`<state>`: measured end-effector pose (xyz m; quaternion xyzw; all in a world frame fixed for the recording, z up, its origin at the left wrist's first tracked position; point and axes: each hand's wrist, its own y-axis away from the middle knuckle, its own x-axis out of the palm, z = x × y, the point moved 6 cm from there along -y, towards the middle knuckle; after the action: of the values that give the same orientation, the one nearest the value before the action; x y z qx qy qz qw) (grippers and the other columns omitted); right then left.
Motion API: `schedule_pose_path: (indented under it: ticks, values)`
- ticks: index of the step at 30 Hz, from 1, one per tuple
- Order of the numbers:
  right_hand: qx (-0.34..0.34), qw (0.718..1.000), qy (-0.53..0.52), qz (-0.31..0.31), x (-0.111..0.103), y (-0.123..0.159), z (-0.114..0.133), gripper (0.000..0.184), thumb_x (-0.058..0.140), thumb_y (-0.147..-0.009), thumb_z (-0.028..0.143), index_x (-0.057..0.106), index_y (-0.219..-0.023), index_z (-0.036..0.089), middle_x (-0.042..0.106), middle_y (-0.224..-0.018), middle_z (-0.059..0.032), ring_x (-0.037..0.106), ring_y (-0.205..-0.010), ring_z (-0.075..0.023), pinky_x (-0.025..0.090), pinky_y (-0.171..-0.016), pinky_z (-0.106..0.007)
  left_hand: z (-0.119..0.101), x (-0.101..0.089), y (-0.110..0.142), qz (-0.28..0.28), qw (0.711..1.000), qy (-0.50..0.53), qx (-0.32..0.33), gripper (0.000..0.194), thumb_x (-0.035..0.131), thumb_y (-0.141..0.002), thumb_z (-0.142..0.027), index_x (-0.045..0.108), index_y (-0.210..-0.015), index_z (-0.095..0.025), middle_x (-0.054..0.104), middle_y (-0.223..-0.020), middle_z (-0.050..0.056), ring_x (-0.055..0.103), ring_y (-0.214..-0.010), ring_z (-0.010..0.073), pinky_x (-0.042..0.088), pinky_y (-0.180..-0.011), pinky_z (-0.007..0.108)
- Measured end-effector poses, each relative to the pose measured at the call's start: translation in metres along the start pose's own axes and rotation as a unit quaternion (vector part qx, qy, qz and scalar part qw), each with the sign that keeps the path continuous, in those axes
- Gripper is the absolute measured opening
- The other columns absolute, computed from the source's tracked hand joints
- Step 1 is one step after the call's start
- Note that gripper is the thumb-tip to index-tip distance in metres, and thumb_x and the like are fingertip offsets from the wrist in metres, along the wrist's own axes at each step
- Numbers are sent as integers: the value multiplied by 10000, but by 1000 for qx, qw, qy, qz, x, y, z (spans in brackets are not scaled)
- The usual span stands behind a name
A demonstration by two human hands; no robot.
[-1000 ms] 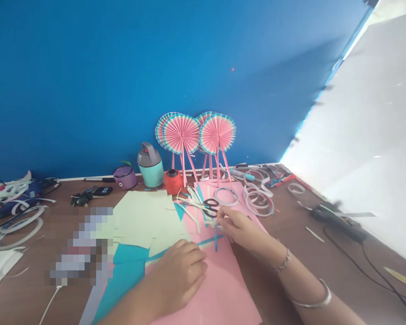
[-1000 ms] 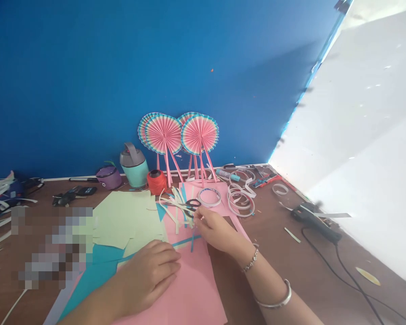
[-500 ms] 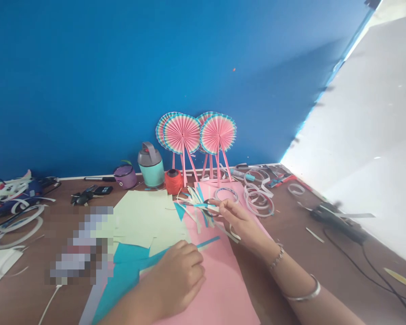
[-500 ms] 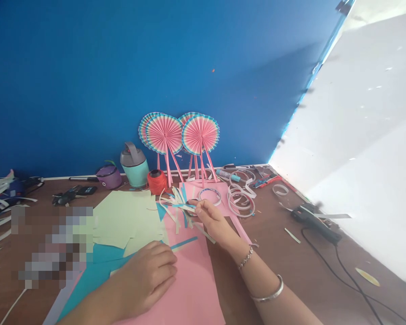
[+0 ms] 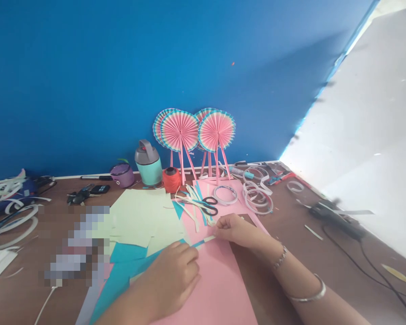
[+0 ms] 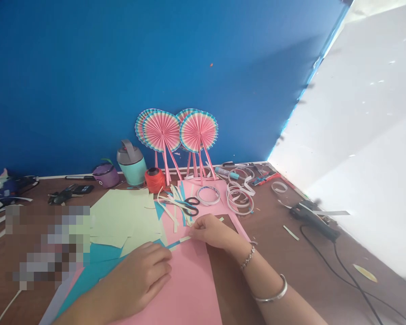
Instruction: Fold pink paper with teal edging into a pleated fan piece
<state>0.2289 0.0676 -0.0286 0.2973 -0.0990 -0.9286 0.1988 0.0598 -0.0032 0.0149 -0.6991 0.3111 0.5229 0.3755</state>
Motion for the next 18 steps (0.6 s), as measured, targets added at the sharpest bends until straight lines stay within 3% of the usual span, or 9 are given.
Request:
schedule_pose_path:
  ticks: [7, 12, 18]
  values:
    - [10, 999, -13, 29, 17, 1, 6, 267, 548, -746, 336, 453, -567, 162, 371, -499, 48, 312, -493, -75, 206, -445, -210, 4, 3, 1, 16, 999, 25, -16, 193, 459, -893, -170, 577, -742, -185, 591, -805, 17, 526, -793, 173, 412, -703, 323]
    - [1, 999, -30, 27, 19, -2, 4, 292, 535, -740, 320, 385, -536, 175, 270, -486, 69, 228, -481, -65, 159, -434, -216, 5, 3, 0, 32, 998, 35, -30, 202, 448, -898, -171, 578, -743, -184, 592, -824, 20, 525, -794, 169, 415, -713, 322]
    - [7, 999, -35, 35, 19, -3, 6, 249, 530, -710, 270, 395, -524, 174, 279, -482, 68, 243, -478, -66, 166, -431, -214, 6, 4, 0, 39, 998, 43, -37, 209, 452, -893, -181, 571, -722, -181, 588, -826, 20, 526, -790, 167, 419, -708, 319]
